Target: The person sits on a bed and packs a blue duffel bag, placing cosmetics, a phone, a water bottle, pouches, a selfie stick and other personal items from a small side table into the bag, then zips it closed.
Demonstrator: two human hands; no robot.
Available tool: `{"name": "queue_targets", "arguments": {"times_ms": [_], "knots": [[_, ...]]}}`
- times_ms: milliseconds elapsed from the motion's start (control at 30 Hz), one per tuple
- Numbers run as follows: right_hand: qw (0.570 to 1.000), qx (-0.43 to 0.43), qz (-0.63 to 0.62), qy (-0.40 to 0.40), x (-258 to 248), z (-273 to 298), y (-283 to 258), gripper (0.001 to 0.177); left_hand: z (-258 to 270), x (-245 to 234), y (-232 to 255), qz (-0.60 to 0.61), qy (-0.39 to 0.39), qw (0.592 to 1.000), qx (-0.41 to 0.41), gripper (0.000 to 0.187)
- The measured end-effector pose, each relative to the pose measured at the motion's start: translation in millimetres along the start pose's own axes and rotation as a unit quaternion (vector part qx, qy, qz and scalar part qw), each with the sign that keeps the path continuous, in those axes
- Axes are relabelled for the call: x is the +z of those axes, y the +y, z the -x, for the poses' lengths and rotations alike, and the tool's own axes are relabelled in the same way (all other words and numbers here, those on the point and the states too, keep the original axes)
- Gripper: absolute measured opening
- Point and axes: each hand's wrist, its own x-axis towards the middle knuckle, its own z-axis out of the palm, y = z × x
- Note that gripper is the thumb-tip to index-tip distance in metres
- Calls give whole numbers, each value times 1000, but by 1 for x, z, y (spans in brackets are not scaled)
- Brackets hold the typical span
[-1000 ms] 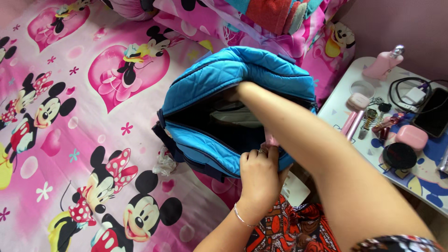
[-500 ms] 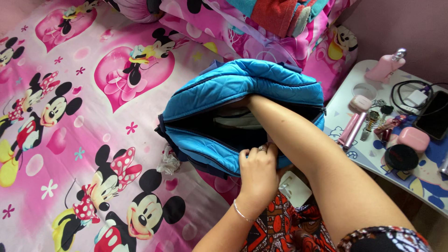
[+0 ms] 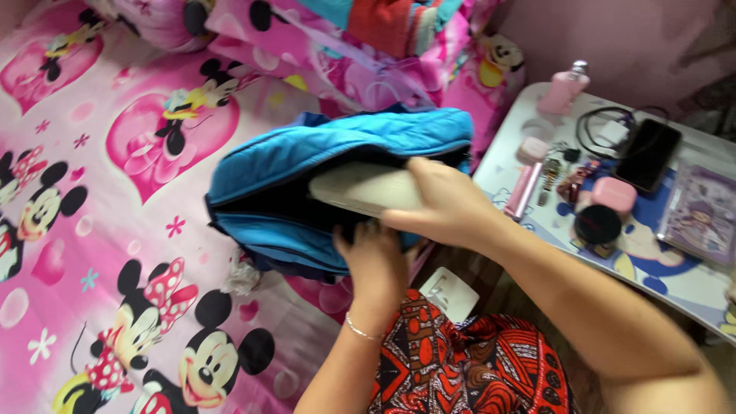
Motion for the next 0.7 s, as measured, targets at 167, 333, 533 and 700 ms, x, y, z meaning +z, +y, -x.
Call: {"name": "queue_targets", "arguments": {"times_ms": [167, 333, 533, 700], "knots": [[979, 46, -97, 170, -31, 102, 50, 72, -3, -3, 14, -15, 68, 995, -74, 76], [887, 103, -328, 309, 18, 194, 153, 69, -21, -1, 23, -16, 182, 978, -100, 60], [697, 237, -527, 424, 81, 285, 316, 54, -53, 20, 23, -20, 231, 968, -94, 67], [602, 294, -562, 485, 72, 323, 419, 51, -42, 43, 31, 7, 303, 952, -47, 81]]}}
